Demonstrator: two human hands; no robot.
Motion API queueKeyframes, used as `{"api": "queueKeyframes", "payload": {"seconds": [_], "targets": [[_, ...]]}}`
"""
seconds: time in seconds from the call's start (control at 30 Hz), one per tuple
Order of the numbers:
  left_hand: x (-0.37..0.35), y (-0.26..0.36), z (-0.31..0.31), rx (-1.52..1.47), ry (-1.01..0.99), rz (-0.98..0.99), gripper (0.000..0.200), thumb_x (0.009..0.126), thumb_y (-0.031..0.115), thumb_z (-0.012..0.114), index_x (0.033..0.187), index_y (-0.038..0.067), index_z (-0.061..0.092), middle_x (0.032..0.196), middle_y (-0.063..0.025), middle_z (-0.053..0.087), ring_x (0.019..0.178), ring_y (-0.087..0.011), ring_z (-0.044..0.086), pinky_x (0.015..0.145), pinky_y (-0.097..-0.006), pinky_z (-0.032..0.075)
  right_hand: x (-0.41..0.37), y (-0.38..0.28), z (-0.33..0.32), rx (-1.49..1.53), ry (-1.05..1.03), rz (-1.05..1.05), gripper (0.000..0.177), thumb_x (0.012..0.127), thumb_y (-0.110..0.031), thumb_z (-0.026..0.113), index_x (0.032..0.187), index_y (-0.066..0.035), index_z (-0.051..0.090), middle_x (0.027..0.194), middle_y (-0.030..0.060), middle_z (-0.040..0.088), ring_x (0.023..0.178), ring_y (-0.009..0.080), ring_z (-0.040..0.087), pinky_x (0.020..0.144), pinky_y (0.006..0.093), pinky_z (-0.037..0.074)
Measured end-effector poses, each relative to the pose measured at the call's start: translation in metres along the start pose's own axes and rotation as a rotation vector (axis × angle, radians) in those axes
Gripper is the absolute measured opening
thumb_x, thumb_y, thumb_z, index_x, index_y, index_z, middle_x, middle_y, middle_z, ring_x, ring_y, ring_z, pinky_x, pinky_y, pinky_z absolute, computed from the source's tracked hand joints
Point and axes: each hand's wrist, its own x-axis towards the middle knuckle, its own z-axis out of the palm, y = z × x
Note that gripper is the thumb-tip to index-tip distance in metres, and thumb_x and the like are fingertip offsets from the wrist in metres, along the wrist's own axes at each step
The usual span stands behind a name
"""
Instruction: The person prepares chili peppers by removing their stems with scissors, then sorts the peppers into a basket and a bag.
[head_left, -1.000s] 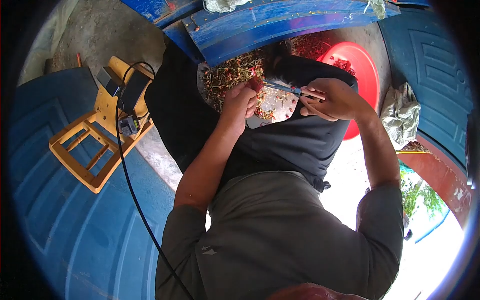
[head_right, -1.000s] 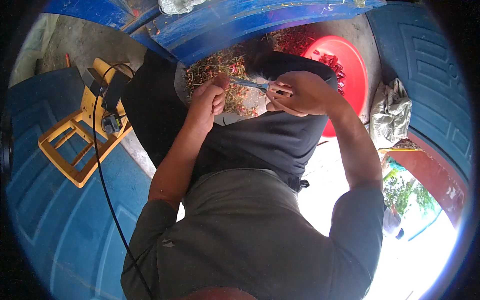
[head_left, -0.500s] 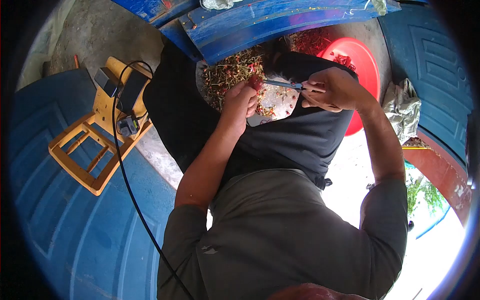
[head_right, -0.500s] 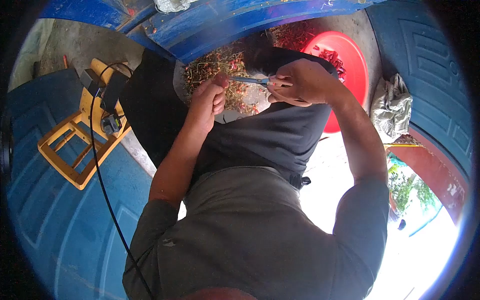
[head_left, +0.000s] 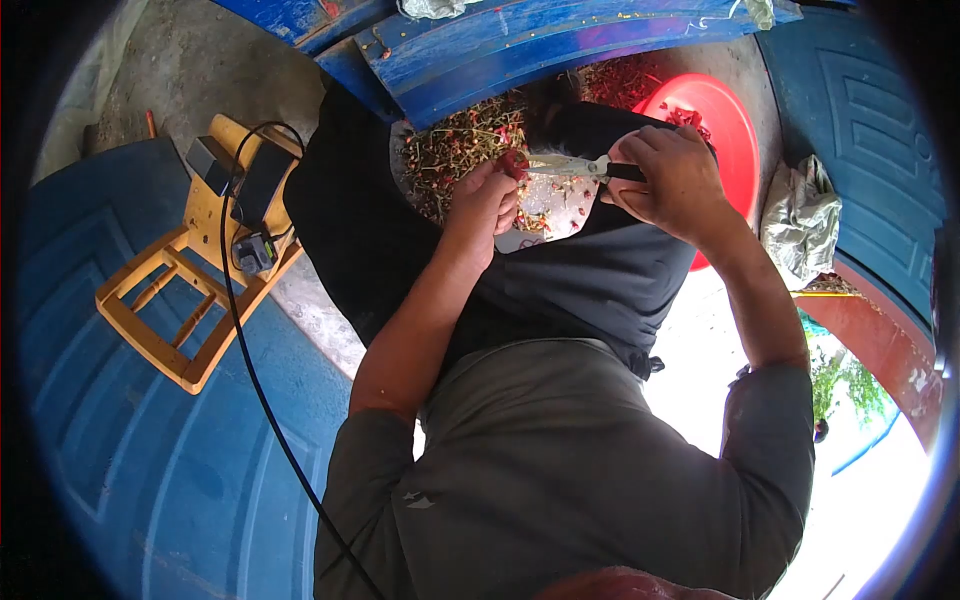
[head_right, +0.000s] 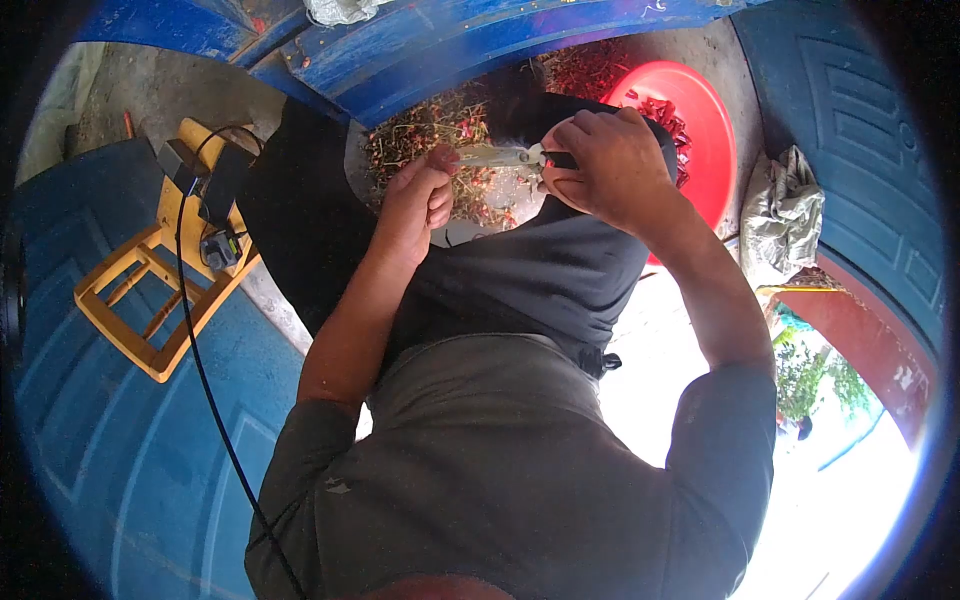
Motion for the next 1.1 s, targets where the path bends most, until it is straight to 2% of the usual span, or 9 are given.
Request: {"api": "queueKeyframes", "payload": {"seconds": [0.13,0.37,0.67,1.1], "targets": [[0.002,-0.001,-0.003,-0.014,-0.005,0.005,0.011,0.091,0.011,0.053,0.1,0.012,0.061,0.062,0.0098,0.036,0.051,-0.0019,0.032,0.045,-0.0204,0.025,0.0,-0.004,0.003,-0.044,0.048,0.011,0.028,0.08,-0.033,0.074,0.101,-0.015,0.068,0.095,0.0001,0.066,0.09,0.0207,0.065,0.086,0.0381,0.044],[0.0,-0.001,-0.003,0.009,-0.001,-0.008,0.012,0.091,0.013,0.053,0.101,0.011,0.06,0.062,0.0097,0.035,0.05,-0.0024,0.032,0.044,-0.0209,0.025,-0.004,0.0,0.006,-0.046,-0.008,0.078,0.03,0.08,-0.033,0.075,0.102,-0.015,0.067,0.097,0.0,0.066,0.092,0.0215,0.064,0.086,0.0383,0.043],[-0.002,0.001,-0.001,0.013,-0.032,-0.009,0.012,0.091,0.011,0.052,0.1,0.01,0.058,0.062,0.0091,0.035,0.05,-0.0023,0.032,0.044,-0.0211,0.024,0.007,0.005,0.007,-0.043,0.086,-0.068,0.034,0.078,-0.037,0.077,0.102,-0.015,0.067,0.097,0.0005,0.066,0.093,0.0215,0.064,0.085,0.0393,0.044],[0.0,0.002,-0.001,-0.012,-0.004,-0.017,0.012,0.092,0.012,0.051,0.102,0.011,0.058,0.062,0.009,0.037,0.05,-0.0026,0.034,0.044,-0.0213,0.026,0.013,0.005,0.005,-0.118,-0.056,0.02,0.035,0.078,-0.041,0.076,0.102,-0.015,0.072,0.09,0.0047,0.068,0.088,0.0233,0.067,0.083,0.0408,0.046]]}}
